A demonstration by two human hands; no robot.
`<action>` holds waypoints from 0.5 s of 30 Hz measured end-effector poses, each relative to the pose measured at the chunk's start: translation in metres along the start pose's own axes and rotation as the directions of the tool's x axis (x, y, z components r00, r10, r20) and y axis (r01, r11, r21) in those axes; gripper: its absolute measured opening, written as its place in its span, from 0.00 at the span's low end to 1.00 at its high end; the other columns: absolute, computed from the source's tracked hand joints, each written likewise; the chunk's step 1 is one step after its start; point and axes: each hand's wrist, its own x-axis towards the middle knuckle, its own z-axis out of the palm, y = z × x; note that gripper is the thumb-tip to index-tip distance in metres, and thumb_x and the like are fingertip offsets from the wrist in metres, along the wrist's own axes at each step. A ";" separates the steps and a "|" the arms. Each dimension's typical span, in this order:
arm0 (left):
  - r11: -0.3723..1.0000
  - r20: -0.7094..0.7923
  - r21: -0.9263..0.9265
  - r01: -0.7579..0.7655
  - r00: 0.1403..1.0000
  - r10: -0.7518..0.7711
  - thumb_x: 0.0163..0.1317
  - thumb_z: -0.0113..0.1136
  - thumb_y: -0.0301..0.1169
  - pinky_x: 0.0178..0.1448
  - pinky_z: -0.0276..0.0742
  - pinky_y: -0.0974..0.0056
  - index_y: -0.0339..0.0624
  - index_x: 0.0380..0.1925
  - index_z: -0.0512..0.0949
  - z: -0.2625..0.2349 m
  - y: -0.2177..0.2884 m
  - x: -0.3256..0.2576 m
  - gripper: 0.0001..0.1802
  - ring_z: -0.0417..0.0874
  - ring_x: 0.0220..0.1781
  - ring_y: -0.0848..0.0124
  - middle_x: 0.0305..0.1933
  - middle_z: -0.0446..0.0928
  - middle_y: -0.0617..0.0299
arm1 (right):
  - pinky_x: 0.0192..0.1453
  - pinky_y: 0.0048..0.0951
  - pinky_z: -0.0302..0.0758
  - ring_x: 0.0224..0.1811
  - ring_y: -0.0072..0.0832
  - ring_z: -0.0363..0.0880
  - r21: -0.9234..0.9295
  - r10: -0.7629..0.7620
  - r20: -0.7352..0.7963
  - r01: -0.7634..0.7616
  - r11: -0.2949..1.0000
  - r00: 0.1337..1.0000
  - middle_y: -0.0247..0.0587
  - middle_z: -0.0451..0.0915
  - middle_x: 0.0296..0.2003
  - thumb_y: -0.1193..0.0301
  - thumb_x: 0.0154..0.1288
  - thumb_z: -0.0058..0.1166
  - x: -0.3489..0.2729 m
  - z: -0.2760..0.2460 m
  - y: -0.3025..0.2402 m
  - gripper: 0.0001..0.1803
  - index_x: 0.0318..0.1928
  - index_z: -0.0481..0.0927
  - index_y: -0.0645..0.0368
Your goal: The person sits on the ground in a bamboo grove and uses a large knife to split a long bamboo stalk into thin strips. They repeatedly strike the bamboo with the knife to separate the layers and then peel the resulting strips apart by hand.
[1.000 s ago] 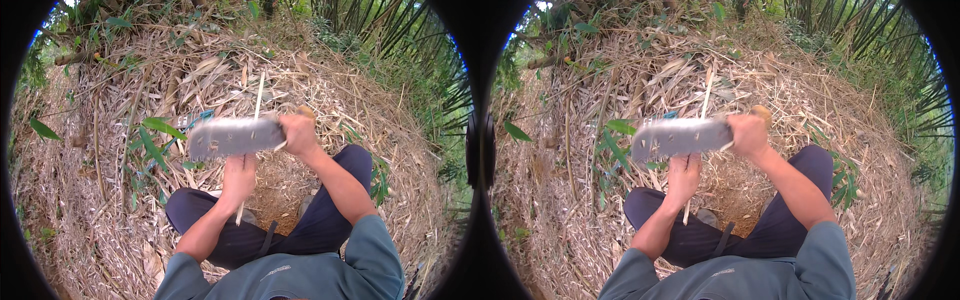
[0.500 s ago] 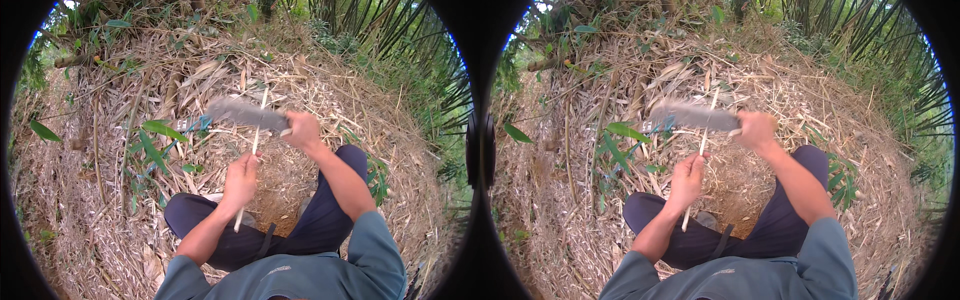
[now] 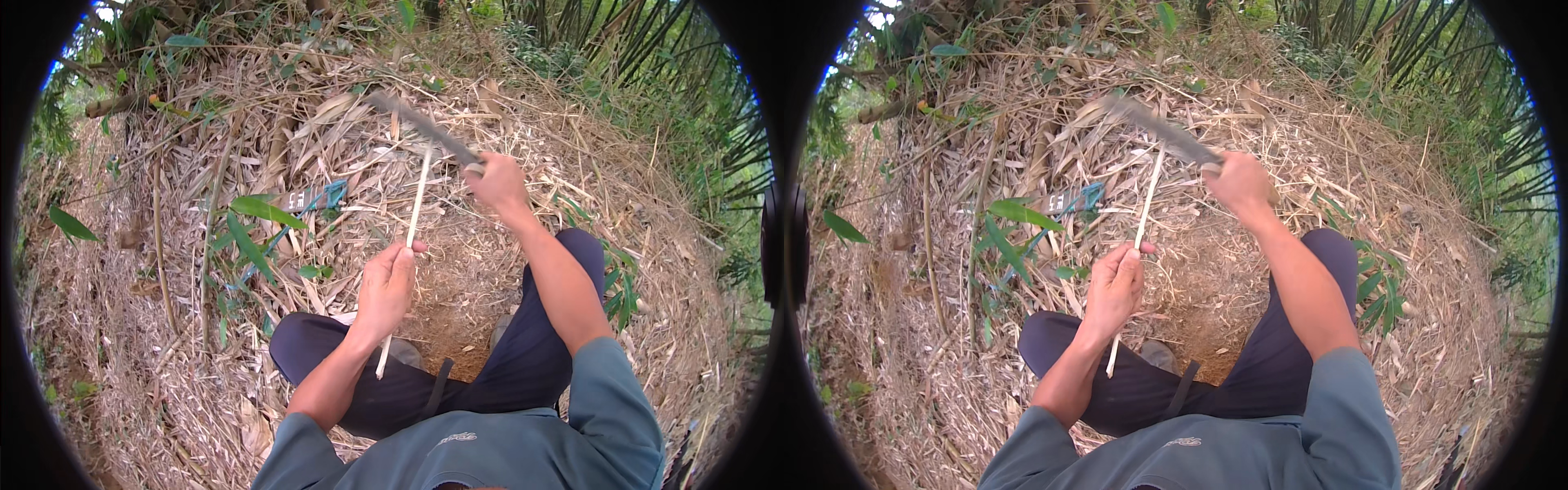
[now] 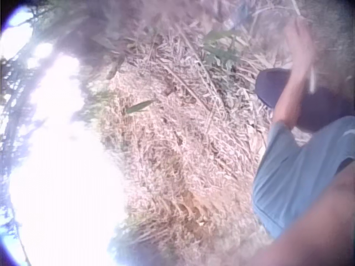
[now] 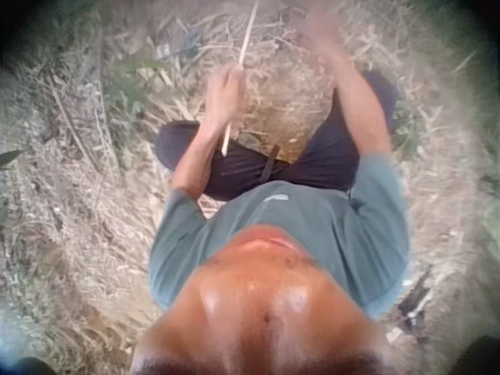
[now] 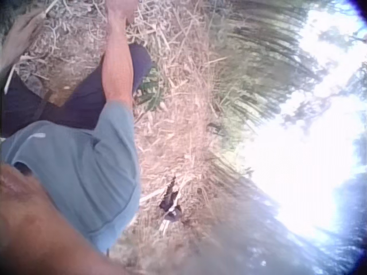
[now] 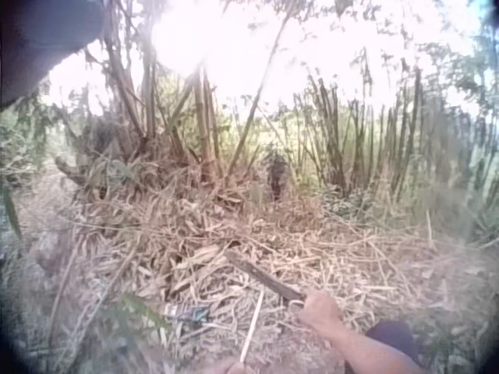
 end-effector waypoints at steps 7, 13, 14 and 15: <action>0.767 0.202 -0.601 0.224 0.971 -0.125 0.81 0.40 0.37 0.11 0.50 0.74 0.36 0.59 0.71 -0.009 0.022 0.006 0.19 0.53 0.09 0.83 0.16 0.56 0.72 | 0.24 0.31 0.68 0.18 0.19 0.70 0.831 0.414 0.098 -0.304 0.466 0.905 0.30 0.74 0.16 0.63 0.60 0.61 0.012 0.007 0.019 0.18 0.18 0.73 0.57; 0.714 0.227 -0.674 0.191 0.973 -0.046 0.81 0.38 0.38 0.08 0.52 0.75 0.39 0.58 0.71 -0.014 0.016 0.017 0.18 0.56 0.09 0.83 0.20 0.64 0.67 | 0.26 0.32 0.67 0.18 0.22 0.72 0.506 0.137 -0.040 -0.098 0.857 0.990 0.34 0.74 0.15 0.63 0.58 0.63 -0.015 -0.023 0.002 0.16 0.22 0.80 0.62; 0.689 0.230 -0.697 0.200 0.972 -0.049 0.81 0.38 0.38 0.09 0.53 0.74 0.38 0.58 0.72 -0.013 0.015 0.017 0.18 0.56 0.09 0.82 0.20 0.65 0.67 | 0.27 0.32 0.67 0.19 0.23 0.73 0.427 0.054 -0.103 -0.005 0.904 0.993 0.35 0.74 0.15 0.63 0.58 0.64 -0.019 -0.025 0.000 0.16 0.22 0.81 0.63; 0.663 0.232 -0.719 0.207 0.971 -0.052 0.81 0.38 0.38 0.09 0.54 0.73 0.38 0.57 0.72 -0.012 0.015 0.018 0.19 0.56 0.08 0.82 0.20 0.65 0.67 | 0.29 0.36 0.70 0.19 0.32 0.76 0.351 0.019 -0.086 0.013 0.936 0.996 0.40 0.78 0.17 0.62 0.54 0.66 -0.022 -0.028 0.005 0.14 0.30 0.86 0.62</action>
